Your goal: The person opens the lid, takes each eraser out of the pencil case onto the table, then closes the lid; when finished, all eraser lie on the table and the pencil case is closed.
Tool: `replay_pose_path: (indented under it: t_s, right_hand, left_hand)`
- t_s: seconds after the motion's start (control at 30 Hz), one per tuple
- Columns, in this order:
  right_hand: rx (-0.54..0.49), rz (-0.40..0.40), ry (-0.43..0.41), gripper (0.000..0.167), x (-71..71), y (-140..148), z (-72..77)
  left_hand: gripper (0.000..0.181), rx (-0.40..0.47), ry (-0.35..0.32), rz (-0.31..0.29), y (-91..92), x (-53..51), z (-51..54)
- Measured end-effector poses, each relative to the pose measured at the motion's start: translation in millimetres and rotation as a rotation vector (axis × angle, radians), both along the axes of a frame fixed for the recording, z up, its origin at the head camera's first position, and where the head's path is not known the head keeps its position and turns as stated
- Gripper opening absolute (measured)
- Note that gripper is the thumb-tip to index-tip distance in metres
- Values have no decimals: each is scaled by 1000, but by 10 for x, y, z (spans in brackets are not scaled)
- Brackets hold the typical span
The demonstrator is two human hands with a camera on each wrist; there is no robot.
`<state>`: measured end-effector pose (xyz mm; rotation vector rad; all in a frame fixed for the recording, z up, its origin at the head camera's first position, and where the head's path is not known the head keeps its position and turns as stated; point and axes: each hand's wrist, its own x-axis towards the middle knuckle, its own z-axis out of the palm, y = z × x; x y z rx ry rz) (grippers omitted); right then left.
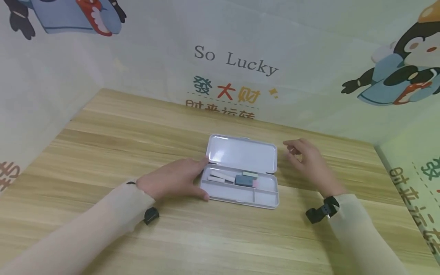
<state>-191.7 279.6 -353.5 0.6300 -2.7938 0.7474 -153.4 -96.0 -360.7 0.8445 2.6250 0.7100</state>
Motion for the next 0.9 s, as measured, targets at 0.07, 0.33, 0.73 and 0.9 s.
replay_pose_path:
  t_s: [0.07, 0.33, 0.73, 0.9]
  right_hand:
    - [23, 77, -3, 29, 39, -113, 29]
    - [109, 323, -123, 30, 218, -474, 28]
    - [220, 408, -146, 32, 303, -774, -26]
    - [237, 424, -136, 33, 317, -832, -46]
  left_hand:
    - [98, -4, -2, 3, -9, -2, -3]
    - [99, 4, 11, -6, -19, -1, -24]
    - [104, 8, -6, -7, -5, -3, -17]
    - [104, 4, -7, -4, -5, -2, -14]
